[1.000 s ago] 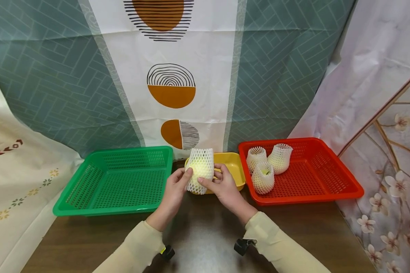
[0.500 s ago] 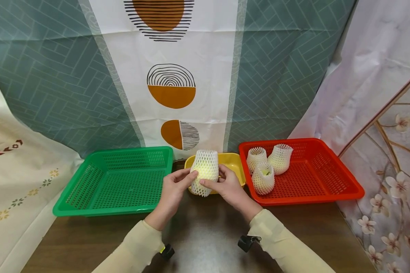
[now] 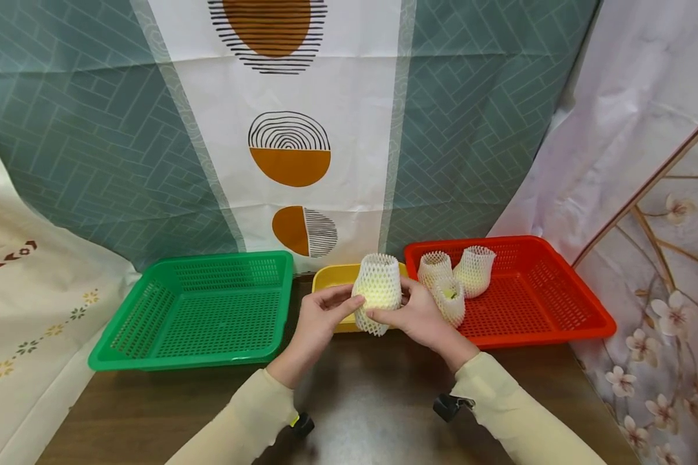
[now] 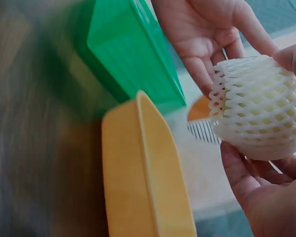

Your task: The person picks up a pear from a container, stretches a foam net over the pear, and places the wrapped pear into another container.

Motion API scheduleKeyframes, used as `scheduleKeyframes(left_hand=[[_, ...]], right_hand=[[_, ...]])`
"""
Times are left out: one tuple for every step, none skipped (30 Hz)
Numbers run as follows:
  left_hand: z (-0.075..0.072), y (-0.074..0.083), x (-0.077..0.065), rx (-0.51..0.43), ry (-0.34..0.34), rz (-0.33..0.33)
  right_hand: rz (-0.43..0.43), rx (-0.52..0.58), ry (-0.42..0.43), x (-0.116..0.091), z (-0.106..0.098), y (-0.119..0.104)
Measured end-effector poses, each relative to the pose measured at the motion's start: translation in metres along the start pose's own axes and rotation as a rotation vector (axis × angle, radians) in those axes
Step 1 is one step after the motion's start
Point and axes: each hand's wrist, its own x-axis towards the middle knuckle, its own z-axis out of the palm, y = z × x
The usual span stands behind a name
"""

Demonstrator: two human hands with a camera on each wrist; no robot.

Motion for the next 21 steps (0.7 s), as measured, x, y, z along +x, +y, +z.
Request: scheduleKeyframes(left_hand=[[0.004,-0.001,0.001,-0.01,-0.001,0.005],[0.008,-0.001,0.002,-0.018,0.0,0.008],[0.012,-0.002,0.003,-0.026,0.004,0.009],[0.016,-0.003,0.004,-0.029,0.011,0.007],[0.021,-0.004,0.005,-0.032,0.018,0.001],[0.026,-0.008,0.007,-0.032,0.026,-0.001],[0.031,-0.01,0.008,-0.027,0.026,-0.001],[0.037,-0.011,0.008,-0.014,0.024,-0.008],[0.042,-0.013,0.009,0.002,0.018,-0.01],[0.047,-0.015,0.01,0.019,0.008,-0.012],[0.053,-0.017,0.011,0.04,-0.005,-0.014],[0.058,-0.02,0.011,0.068,-0.021,-0.009],[0.063,-0.022,0.012,0.093,-0.037,-0.003],[0.069,-0.026,0.013,0.12,-0.05,0.001],[0.075,-0.029,0.013,0.14,-0.064,0.008],[0.08,-0.032,0.014,0.157,-0.076,0.012],[0.086,-0.036,0.014,0.178,-0.088,0.02],[0.091,-0.04,0.014,0.192,-0.1,0.029],[0.095,-0.043,0.015,0.203,-0.108,0.034],[0.1,-0.046,0.015,0.213,-0.112,0.04],[0.103,-0.049,0.015,0.22,-0.114,0.046]], right_hand=[[0.007,-0.024,0.021,-0.001,-0.006,0.001],[0.014,-0.048,0.043,-0.003,-0.012,0.001],[0.029,-0.064,0.064,-0.005,-0.018,0.001],[0.033,-0.085,0.089,-0.007,-0.025,0.001],[0.042,-0.109,0.114,-0.009,-0.032,0.001],[0.044,-0.122,0.138,-0.012,-0.039,0.001],[0.049,-0.138,0.164,-0.014,-0.046,0.001],[0.049,-0.157,0.192,-0.017,-0.054,0.0],[0.046,-0.175,0.219,-0.019,-0.061,-0.001],[0.038,-0.191,0.248,-0.021,-0.068,-0.001],[0.031,-0.198,0.276,-0.023,-0.075,-0.001],[0.015,-0.194,0.302,-0.024,-0.081,-0.001],[0.003,-0.197,0.326,-0.025,-0.088,-0.001],[-0.01,-0.192,0.349,-0.026,-0.094,0.0],[-0.019,-0.195,0.368,-0.027,-0.1,0.001],[-0.02,-0.198,0.388,-0.028,-0.105,0.003],[-0.018,-0.212,0.408,-0.029,-0.111,0.005],[-0.01,-0.23,0.423,-0.031,-0.117,0.007],[0.01,-0.262,0.441,-0.032,-0.122,0.009],[0.03,-0.285,0.454,-0.034,-0.127,0.012],[0.054,-0.319,0.465,-0.036,-0.132,0.015]])
